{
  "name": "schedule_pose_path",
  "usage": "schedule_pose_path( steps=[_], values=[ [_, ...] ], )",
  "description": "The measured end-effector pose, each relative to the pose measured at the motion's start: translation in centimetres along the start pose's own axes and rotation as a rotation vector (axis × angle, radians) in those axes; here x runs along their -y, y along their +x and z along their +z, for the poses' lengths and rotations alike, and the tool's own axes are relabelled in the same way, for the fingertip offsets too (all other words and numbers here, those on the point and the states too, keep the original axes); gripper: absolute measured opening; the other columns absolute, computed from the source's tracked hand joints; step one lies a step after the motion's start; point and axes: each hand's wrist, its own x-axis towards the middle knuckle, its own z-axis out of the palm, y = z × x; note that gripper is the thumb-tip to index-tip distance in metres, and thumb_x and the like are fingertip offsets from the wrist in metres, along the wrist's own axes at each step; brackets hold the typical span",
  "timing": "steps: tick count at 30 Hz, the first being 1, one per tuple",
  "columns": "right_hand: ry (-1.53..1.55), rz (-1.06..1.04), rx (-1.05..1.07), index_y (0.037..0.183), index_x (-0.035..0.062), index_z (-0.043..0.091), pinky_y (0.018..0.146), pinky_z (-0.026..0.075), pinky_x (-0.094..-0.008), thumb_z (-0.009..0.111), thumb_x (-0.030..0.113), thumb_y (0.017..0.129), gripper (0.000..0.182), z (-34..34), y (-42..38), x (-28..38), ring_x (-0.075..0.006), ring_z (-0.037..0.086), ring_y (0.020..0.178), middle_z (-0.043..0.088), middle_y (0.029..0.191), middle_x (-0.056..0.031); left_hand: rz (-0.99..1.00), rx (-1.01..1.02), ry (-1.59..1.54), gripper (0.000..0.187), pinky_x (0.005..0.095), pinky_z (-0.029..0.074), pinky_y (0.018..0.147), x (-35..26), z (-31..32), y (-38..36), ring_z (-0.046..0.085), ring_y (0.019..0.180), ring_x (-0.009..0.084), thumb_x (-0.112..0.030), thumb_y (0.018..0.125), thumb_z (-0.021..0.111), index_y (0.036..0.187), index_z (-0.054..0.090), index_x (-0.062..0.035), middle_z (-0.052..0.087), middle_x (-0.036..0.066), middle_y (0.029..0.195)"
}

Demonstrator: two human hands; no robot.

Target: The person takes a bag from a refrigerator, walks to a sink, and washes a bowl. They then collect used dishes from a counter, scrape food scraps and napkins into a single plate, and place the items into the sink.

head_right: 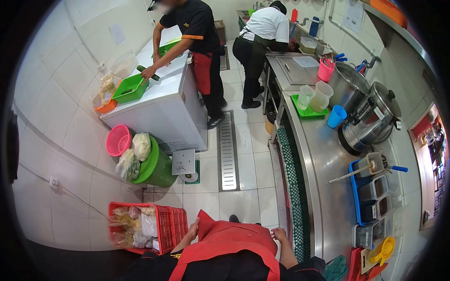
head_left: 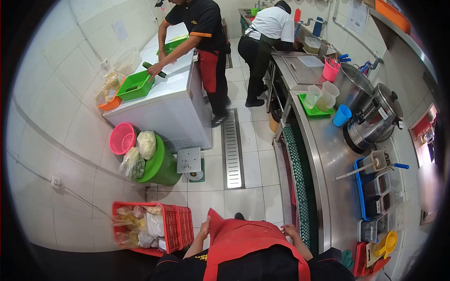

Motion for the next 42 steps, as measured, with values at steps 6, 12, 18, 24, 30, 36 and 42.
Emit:
schedule_pose_path(
  steps=[6, 12, 18, 24, 30, 36, 42],
  values=[
    [-0.218, -0.161, -0.104, 0.106, 0.0038, 0.06, 0.062, 0.049, -0.0301, 0.048, 0.025, 0.088, 0.03, 1.7, 4.7, 1.4, -0.0181, 0.061, 0.076, 0.064, 0.092, -0.0102, 0.056, 0.08, 0.428, 0.037, 0.0264, 0.048, 0.067, -1.7, 0.5, -1.4, 0.06, 0.077, 0.0148, -0.027, 0.081, 0.063, 0.102, 0.061, 0.0027, 0.064, 0.009, 0.091],
    [-0.097, -0.356, -0.251, 0.118, 0.0014, 0.052, 0.093, 0.037, -0.0304, 0.047, 0.032, 0.09, 0.042, 2.4, 6.6, 13.9, -0.0241, 0.051, 0.111, 0.056, 0.116, -0.0159, -0.092, 0.09, 0.491, 0.029, 0.031, 0.047, 0.057, 1.3, -4.0, 4.7, 0.056, 0.063, 0.0161, -0.025, 0.085, 0.056, 0.088, 0.062, 0.0032, 0.059, 0.006, 0.072],
    [-0.002, -0.403, -0.204, 0.116, 0.0003, 0.053, 0.089, 0.04, -0.0303, 0.045, 0.033, 0.091, 0.041, 2.5, 12.5, 26.2, -0.0213, 0.053, 0.103, 0.059, 0.109, -0.0133, -0.205, 0.082, 0.509, 0.025, 0.0313, 0.048, 0.053, -8.8, 1.2, 6.2, 0.054, 0.059, 0.0166, -0.019, 0.087, 0.051, 0.087, 0.059, 0.004, 0.056, 0.007, 0.072],
    [-0.068, -0.464, -0.076, 0.108, 0.0023, 0.058, 0.075, 0.043, -0.0265, 0.045, 0.031, 0.091, 0.035, 1.7, 25.1, 32.9, -0.0151, 0.054, 0.083, 0.061, 0.093, -0.0063, -0.07, 0.053, 0.55, 0.031, 0.0315, 0.049, 0.059, -15.3, 8.2, 17.4, 0.058, 0.067, 0.0179, -0.026, 0.083, 0.054, 0.083, 0.062, 0.0042, 0.061, 0.012, 0.076],
    [-0.05, -0.325, 0.105, 0.112, 0.0052, 0.055, 0.073, 0.042, -0.0255, 0.045, 0.036, 0.09, 0.039, -3.7, 28.4, 46.7, -0.0134, 0.054, 0.088, 0.061, 0.099, -0.0048, 0.324, -0.069, 0.781, 0.033, 0.0391, 0.045, 0.081, -30.4, 21.4, 25.3, 0.057, 0.094, 0.0323, -0.026, 0.08, 0.053, 0.093, 0.061, 0.0033, 0.06, 0.024, 0.096],
    [0.102, -0.427, 0.253, 0.123, 0.0033, 0.046, 0.088, 0.039, -0.0341, 0.043, 0.042, 0.09, 0.051, -6.2, 30.5, 65.1, -0.0192, 0.048, 0.109, 0.052, 0.119, -0.0106, 0.551, 0.067, 0.5, 0.051, 0.0324, 0.043, 0.082, -47.8, 38.1, 33.3, 0.057, 0.091, 0.0224, -0.042, 0.089, 0.045, 0.11, 0.055, 0.0033, 0.061, 0.014, 0.1],
    [0.304, -0.488, 0.363, 0.137, 0.0052, 0.026, 0.104, 0.022, -0.0364, 0.038, 0.05, 0.091, 0.066, -3.8, 34.9, 82.4, -0.0219, 0.028, 0.128, 0.03, 0.14, -0.0108, 0.523, 0.3, 0.099, 0.066, 0.0307, 0.019, 0.105, -66.5, 51.4, 32.1, 0.032, 0.127, 0.0232, -0.048, 0.092, 0.03, 0.133, 0.032, 0.0035, 0.035, 0.017, 0.136]
  ],
)
